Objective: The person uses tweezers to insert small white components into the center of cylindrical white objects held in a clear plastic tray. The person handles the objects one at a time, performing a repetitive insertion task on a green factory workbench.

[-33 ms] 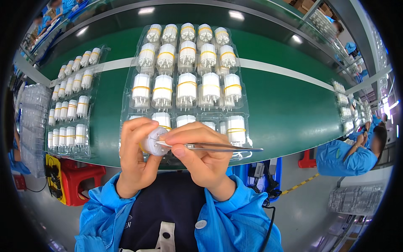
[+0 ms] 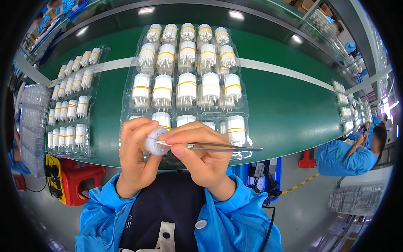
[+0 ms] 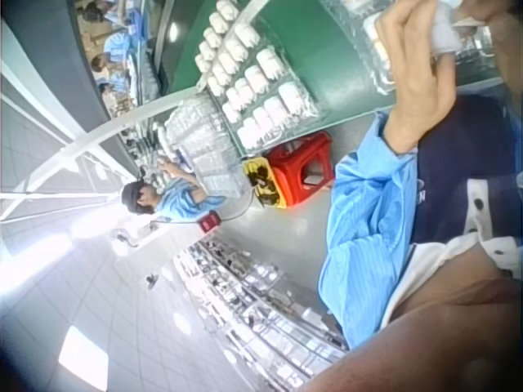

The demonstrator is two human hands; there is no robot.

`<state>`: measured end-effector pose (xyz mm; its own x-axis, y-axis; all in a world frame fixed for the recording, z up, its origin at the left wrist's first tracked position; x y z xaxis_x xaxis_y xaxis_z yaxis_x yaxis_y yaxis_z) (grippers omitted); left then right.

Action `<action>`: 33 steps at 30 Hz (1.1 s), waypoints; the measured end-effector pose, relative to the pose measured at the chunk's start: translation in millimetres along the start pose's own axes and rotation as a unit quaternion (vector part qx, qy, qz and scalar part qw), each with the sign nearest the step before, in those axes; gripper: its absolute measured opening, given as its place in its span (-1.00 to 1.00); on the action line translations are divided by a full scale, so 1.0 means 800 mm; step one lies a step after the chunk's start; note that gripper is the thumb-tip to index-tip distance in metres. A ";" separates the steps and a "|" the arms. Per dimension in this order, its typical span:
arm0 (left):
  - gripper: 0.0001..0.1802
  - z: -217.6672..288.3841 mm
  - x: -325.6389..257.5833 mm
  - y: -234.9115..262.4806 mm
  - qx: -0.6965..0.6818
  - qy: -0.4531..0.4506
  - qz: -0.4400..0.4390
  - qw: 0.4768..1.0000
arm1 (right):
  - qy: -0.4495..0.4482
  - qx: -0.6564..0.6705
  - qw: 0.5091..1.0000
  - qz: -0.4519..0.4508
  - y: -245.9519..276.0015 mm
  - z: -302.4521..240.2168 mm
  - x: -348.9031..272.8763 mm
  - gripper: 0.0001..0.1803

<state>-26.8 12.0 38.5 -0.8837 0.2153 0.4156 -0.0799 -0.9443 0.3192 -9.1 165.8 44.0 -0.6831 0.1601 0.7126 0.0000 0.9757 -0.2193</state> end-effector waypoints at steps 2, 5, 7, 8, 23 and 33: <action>-0.30 -0.001 -0.001 0.000 -0.008 0.005 -0.004 1.000 | -0.002 0.001 1.000 -0.004 -0.001 0.001 0.000 -0.88; -0.30 -0.001 0.000 0.000 -0.009 0.006 -0.008 1.000 | -0.005 -0.001 1.000 -0.012 0.001 0.002 0.000 -0.87; -0.29 -0.002 0.000 0.000 -0.007 0.007 -0.010 1.000 | -0.004 -0.002 1.000 -0.014 0.001 0.003 0.000 -0.87; -0.29 -0.002 0.000 0.000 -0.006 0.009 -0.011 1.000 | -0.002 -0.001 1.000 -0.012 0.001 0.002 0.000 -0.87; -0.30 0.000 0.001 0.001 0.006 0.009 -0.010 1.000 | -0.009 0.012 1.000 -0.002 0.000 0.004 -0.001 -0.84; -0.29 -0.003 -0.001 0.001 0.003 0.019 -0.018 1.000 | -0.024 0.008 1.000 0.002 0.000 0.005 -0.002 -0.86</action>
<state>-27.5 10.2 36.3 -0.8969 0.2394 0.3718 -0.1093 -0.9347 0.3382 -11.0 164.6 40.3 -0.7171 0.1572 0.6790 -0.0086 0.9722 -0.2342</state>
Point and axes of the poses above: each hand's wrist, its own x-axis towards the middle knuckle, its own y-axis out of the back of the hand, z = x × y, the point moved 5 cm from there along x, towards the middle knuckle, and after that the axes turned 15 degrees about y, right-handed, at the moved point
